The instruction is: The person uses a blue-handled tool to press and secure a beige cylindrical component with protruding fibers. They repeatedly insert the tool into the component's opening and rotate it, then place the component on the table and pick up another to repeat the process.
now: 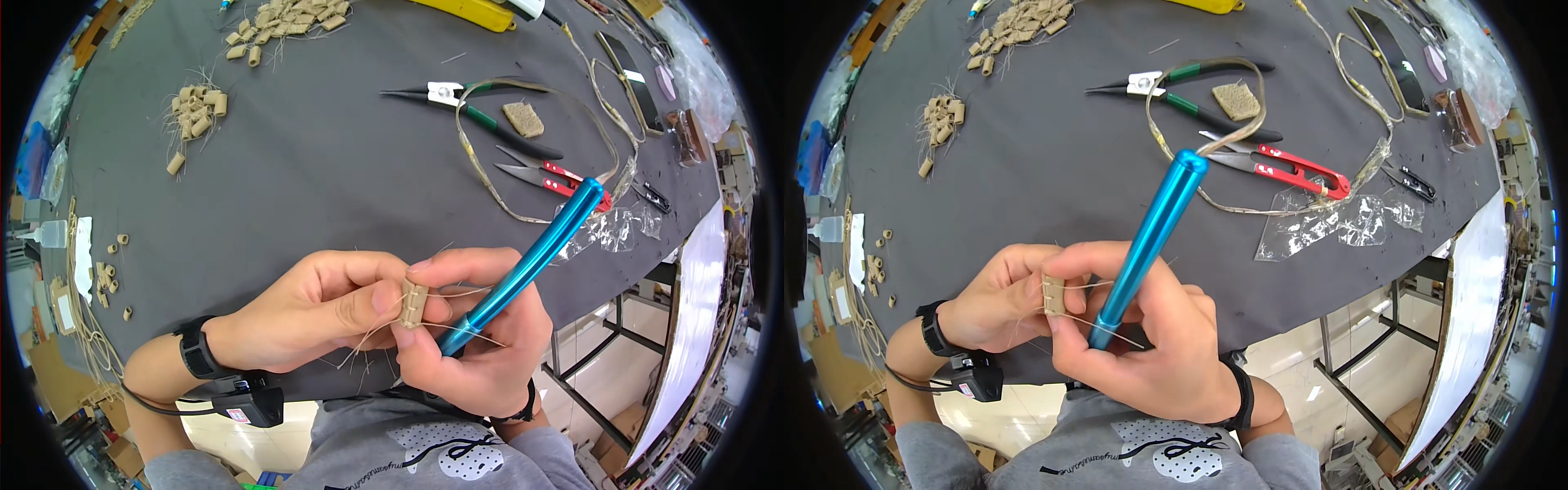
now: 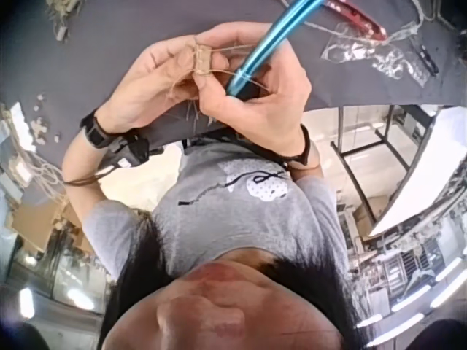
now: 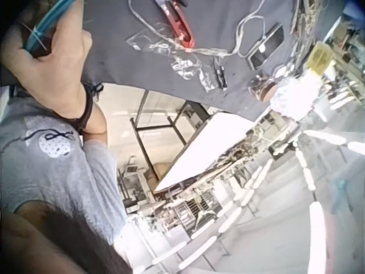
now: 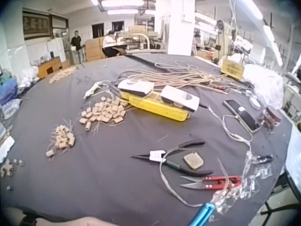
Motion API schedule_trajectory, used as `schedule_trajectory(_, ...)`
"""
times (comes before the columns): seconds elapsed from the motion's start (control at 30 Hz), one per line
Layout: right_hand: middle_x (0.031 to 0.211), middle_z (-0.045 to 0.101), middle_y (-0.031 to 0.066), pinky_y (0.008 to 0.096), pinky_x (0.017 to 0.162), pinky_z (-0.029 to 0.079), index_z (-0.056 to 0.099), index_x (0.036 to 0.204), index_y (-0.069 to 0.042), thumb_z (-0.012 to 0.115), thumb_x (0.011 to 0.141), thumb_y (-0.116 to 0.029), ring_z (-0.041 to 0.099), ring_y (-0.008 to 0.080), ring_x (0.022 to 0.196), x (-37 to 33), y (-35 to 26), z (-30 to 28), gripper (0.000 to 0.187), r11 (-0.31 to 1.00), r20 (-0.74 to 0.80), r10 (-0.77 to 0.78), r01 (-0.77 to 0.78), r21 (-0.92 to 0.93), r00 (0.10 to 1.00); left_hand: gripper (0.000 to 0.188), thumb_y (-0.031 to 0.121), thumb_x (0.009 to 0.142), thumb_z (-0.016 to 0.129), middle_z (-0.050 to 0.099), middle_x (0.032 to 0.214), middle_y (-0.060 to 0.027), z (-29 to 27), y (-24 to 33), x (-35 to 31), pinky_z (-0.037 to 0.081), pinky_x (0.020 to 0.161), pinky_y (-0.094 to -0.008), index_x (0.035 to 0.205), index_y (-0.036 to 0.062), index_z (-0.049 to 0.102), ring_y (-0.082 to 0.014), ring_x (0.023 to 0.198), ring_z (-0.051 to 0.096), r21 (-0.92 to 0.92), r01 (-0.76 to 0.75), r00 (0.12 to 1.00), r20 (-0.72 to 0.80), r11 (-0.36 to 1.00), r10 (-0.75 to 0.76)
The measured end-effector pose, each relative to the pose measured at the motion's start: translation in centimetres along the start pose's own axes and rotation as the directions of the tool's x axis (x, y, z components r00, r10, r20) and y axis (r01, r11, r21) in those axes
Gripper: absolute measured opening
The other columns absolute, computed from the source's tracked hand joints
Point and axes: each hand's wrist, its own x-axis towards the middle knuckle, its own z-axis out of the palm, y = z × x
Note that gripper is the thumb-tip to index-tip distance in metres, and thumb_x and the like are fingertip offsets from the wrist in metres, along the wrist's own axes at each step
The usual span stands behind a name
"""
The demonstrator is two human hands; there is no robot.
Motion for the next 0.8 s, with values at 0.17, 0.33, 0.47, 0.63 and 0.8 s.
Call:
schedule_trajectory(0.17, 0.066, 0.056, 0.0075, 0.0164, 0.051, 0.041, 0.042, 0.093, 0.005, 0.060, 0.062, 0.004, 0.053, 0.0071, 0.058, 0.1, 0.0, -0.3, 0.035, 0.998, -0.024, -0.013, 0.011, -0.067, 1.000, 0.033, 0.032, 0.084, 0.040, 0.044, 0.069, 0.0022, -0.4, -0.1, 0.2, 0.027, 0.050, -0.0177, 0.099, 0.0030, 0.045, -0.0033, 0.053, 0.031, 0.015, -0.050, 0.995, -0.082, 0.999, 0.051)
schedule_trajectory(0.33, 0.069, 0.057, 0.0041, 0.0159, 0.048, 0.043, 0.045, 0.093, 0.003, 0.060, 0.062, 0.004, 0.055, 0.0064, 0.056, 0.0, 0.4, 0.0, 0.035, 0.999, -0.102, 0.029, -0.026, 0.038, 0.994, 0.044, 0.040, 0.081, 0.042, 0.046, 0.074, -0.0010, -0.4, -0.4, 0.2, 0.034, 0.053, -0.0192, 0.103, 0.0017, 0.043, -0.0062, 0.060, 0.040, 0.087, -0.039, 0.997, -0.062, 0.995, 0.044)
schedule_trajectory(0.47, 0.064, 0.056, 0.0086, 0.0176, 0.044, 0.043, 0.041, 0.093, 0.006, 0.062, 0.062, 0.001, 0.053, 0.0092, 0.050, 0.0, 0.4, 0.2, 0.038, 0.983, -0.122, 0.138, -0.121, 0.136, 0.983, 0.050, 0.044, 0.077, 0.047, 0.052, 0.089, -0.0065, 0.4, 0.2, 0.3, 0.045, 0.064, -0.0274, 0.100, -0.0001, 0.044, -0.0157, 0.077, 0.053, 0.106, 0.026, 0.995, -0.102, 0.994, -0.016)
schedule_trajectory(0.63, 0.065, 0.056, 0.0102, 0.0173, 0.042, 0.043, 0.040, 0.094, 0.007, 0.064, 0.061, -0.001, 0.054, 0.0099, 0.049, 0.2, 0.1, 0.6, 0.043, 0.958, -0.098, 0.215, -0.190, 0.213, 0.972, 0.039, 0.033, 0.078, 0.049, 0.052, 0.090, -0.0067, -0.3, -0.1, 0.1, 0.045, 0.068, -0.0299, 0.097, -0.0004, 0.046, -0.0172, 0.080, 0.053, 0.020, 0.008, 0.998, -0.070, 1.000, -0.007)
schedule_trajectory(0.8, 0.055, 0.054, 0.0078, 0.0159, 0.039, 0.040, 0.037, 0.097, 0.008, 0.067, 0.061, -0.008, 0.052, 0.0094, 0.044, 0.1, 0.3, 0.5, 0.049, 0.956, -0.087, 0.219, -0.195, 0.220, 0.972, 0.034, 0.028, 0.082, 0.047, 0.054, 0.089, -0.0023, -0.9, -0.5, 0.1, 0.033, 0.057, -0.0167, 0.101, 0.0000, 0.050, -0.0039, 0.070, 0.043, -0.029, 0.005, 0.999, 0.033, 1.000, -0.004)
